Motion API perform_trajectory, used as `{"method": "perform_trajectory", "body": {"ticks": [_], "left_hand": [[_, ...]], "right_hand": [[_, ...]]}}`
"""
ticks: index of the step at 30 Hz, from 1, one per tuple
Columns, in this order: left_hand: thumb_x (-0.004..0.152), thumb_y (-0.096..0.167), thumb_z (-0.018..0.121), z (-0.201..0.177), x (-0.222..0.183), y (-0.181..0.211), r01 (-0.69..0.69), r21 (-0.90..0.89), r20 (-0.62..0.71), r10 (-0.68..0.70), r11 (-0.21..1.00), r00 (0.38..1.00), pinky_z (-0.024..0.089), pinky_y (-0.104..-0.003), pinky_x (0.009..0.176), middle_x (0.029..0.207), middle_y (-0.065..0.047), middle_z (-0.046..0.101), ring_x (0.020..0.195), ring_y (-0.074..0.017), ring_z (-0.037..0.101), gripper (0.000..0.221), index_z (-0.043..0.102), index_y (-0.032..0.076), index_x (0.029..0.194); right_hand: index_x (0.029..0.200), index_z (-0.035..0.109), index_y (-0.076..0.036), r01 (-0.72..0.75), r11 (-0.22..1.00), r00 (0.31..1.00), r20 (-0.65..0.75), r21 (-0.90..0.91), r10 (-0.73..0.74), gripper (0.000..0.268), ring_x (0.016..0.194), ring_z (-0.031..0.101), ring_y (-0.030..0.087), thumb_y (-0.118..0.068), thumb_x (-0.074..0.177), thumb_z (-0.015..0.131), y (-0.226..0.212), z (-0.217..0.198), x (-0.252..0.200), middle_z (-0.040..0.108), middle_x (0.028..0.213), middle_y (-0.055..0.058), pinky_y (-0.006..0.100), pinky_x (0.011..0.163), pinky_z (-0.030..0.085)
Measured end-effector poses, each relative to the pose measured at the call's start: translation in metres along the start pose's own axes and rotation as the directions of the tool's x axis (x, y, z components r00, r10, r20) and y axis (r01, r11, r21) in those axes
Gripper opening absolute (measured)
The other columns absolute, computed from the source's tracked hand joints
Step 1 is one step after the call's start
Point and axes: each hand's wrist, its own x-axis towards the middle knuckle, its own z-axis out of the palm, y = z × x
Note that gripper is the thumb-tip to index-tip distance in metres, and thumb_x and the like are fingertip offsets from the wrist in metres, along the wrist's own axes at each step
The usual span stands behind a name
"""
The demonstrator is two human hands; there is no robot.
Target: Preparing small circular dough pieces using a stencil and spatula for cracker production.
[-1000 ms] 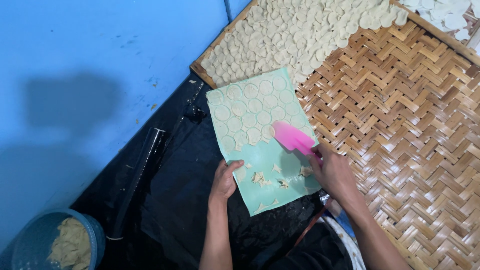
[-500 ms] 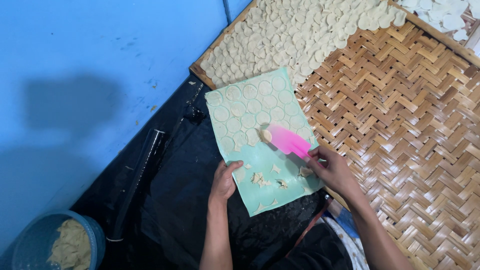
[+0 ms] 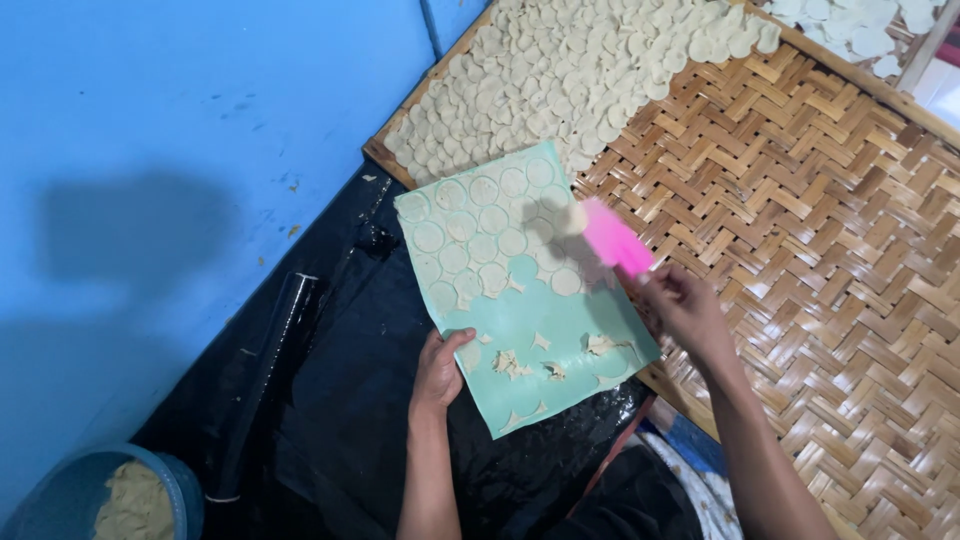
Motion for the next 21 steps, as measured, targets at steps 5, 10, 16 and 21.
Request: {"method": "perform_trajectory", "body": {"ticks": [5,10,16,21], "left_hand": [[0.087,0.006,0.068,0.003,-0.003,0.002,-0.002,-0.007,0.008,0.002,1.000,1.000,0.050,-0.035,0.099,0.122,-0.016,0.068,0.111,-0.0226,0.065,0.047,0.059,-0.009,0.131],[0.087,0.006,0.068,0.005,-0.003,0.002,-0.019,-0.009,0.006,0.019,1.000,1.000,0.049,-0.035,0.099,0.124,-0.016,0.067,0.112,-0.0228,0.064,0.048,0.058,-0.008,0.132],[0.086,0.006,0.068,0.004,-0.002,0.002,0.000,-0.003,-0.034,0.000,1.000,0.999,0.049,-0.036,0.099,0.122,-0.015,0.066,0.112,-0.0234,0.063,0.048,0.058,-0.009,0.131],[0.086,0.006,0.068,0.004,-0.002,0.002,0.007,0.003,-0.036,-0.006,1.000,0.999,0.048,-0.035,0.100,0.124,-0.015,0.066,0.113,-0.0230,0.063,0.049,0.058,-0.008,0.132]], "right_hand": [[0.104,0.068,0.001,0.092,0.983,0.956,-0.261,-0.161,-0.132,0.023,0.065,0.063,0.014,-0.022,0.101,0.067,0.010,-0.035,0.073,0.068,0.080,0.006,0.032,0.055,0.051],[0.106,0.071,0.006,0.218,0.922,0.832,-0.433,-0.320,-0.347,0.024,0.073,0.066,0.014,-0.017,0.101,0.074,0.031,-0.074,0.173,0.071,0.083,0.011,0.029,0.066,0.053],[0.105,0.071,0.001,0.227,0.973,0.903,-0.383,0.043,-0.193,0.019,0.074,0.072,0.009,-0.016,0.102,0.066,0.000,-0.096,0.217,0.079,0.091,0.003,0.027,0.063,0.058],[0.104,0.073,0.003,0.102,0.961,0.838,-0.499,-0.258,-0.223,0.027,0.081,0.073,0.021,-0.024,0.099,0.075,-0.001,-0.099,0.238,0.076,0.093,0.015,0.038,0.074,0.058]]}}
